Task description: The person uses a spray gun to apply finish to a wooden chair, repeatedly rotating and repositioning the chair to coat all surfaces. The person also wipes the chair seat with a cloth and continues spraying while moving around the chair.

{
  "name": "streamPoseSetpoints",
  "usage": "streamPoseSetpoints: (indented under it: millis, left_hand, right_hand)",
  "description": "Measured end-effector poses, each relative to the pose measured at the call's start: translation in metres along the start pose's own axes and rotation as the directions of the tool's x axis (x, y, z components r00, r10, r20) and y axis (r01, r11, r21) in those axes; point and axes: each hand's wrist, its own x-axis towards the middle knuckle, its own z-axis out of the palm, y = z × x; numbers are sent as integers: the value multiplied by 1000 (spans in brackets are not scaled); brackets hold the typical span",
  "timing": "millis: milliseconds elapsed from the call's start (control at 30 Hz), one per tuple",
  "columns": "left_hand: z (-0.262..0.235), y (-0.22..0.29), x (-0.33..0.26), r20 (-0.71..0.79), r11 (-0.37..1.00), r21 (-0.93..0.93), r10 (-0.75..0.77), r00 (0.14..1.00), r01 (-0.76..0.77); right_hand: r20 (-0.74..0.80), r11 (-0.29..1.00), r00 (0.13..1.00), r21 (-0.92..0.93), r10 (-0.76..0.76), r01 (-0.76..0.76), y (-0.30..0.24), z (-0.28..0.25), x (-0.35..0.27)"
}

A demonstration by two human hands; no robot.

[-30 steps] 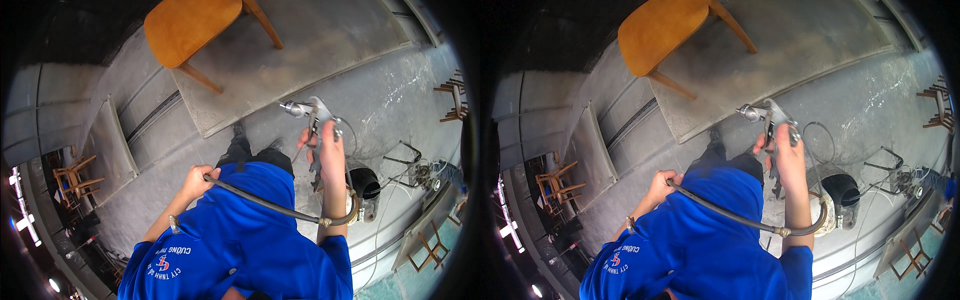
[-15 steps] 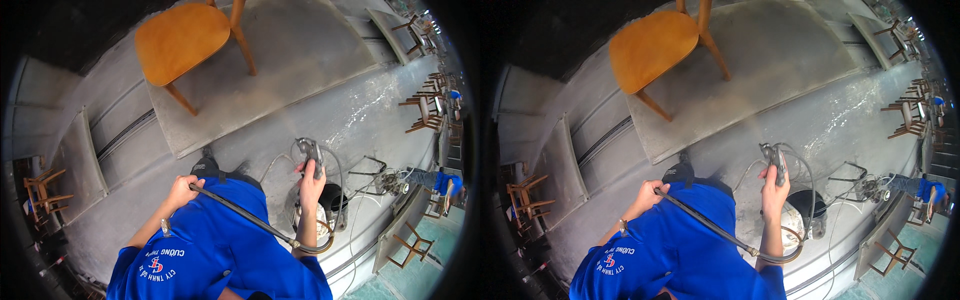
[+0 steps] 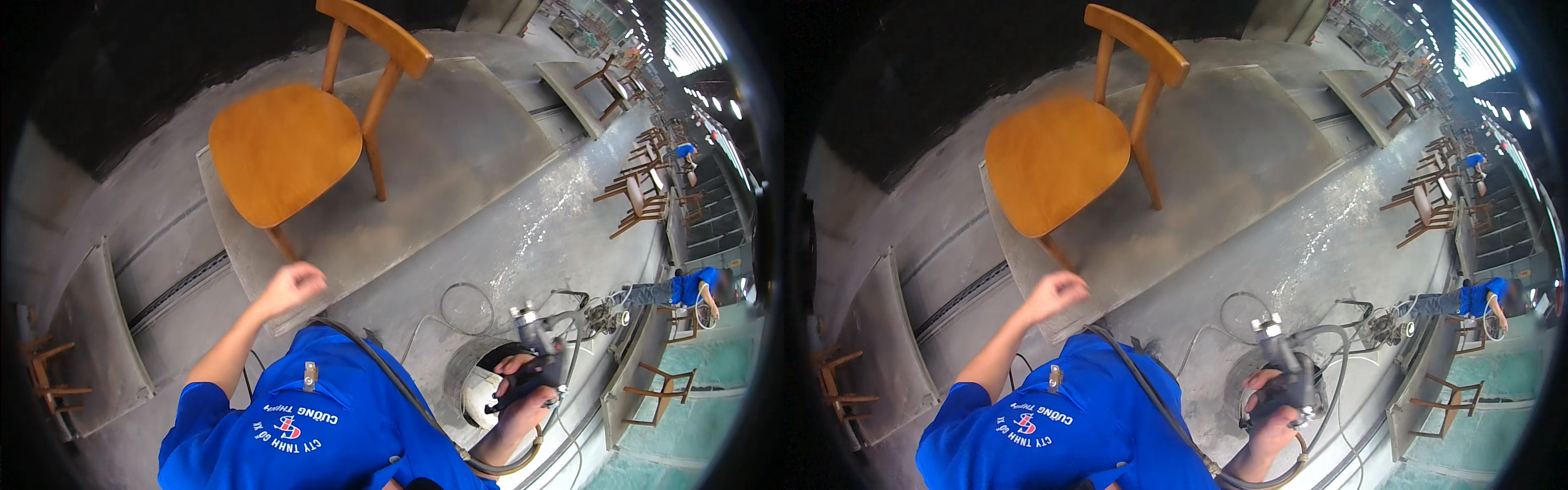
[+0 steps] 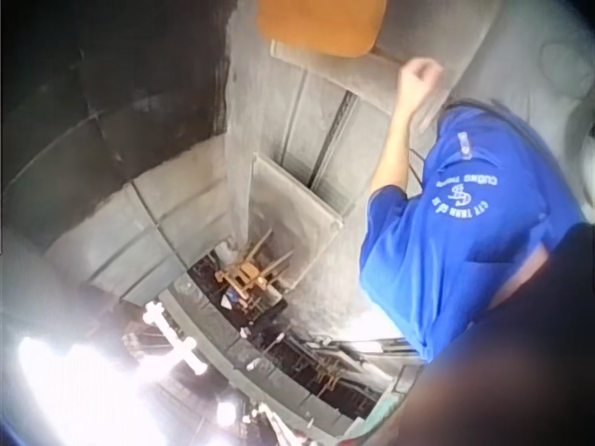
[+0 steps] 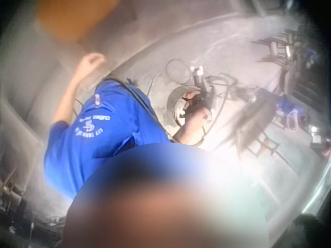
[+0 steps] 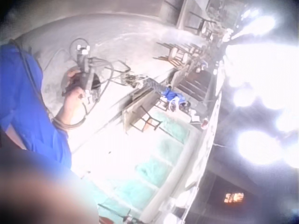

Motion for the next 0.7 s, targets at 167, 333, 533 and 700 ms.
streamPoseSetpoints:
  millis: [167,333,533,700]
  left_hand:
    - [-135,-21,63,-859,900,-171,63,508,-401]
    - [-231,-79,115,-784,817,-568,-500,369,-101]
    - [-242,-109,158,-297,198,-954,-567,768,-224]
    - [-243,-90,164,-284,135,-958,-355,891,-251]
  right_hand:
    - [145,993,985,-77,98,-87,0,38,-1]
    - [219,985,976,-165,-15,52,9,94,12]
    - [308,873,888,-245,-342,422,4,148,33]
    - [336,796,856,-342,-393,500,-10,172,43]
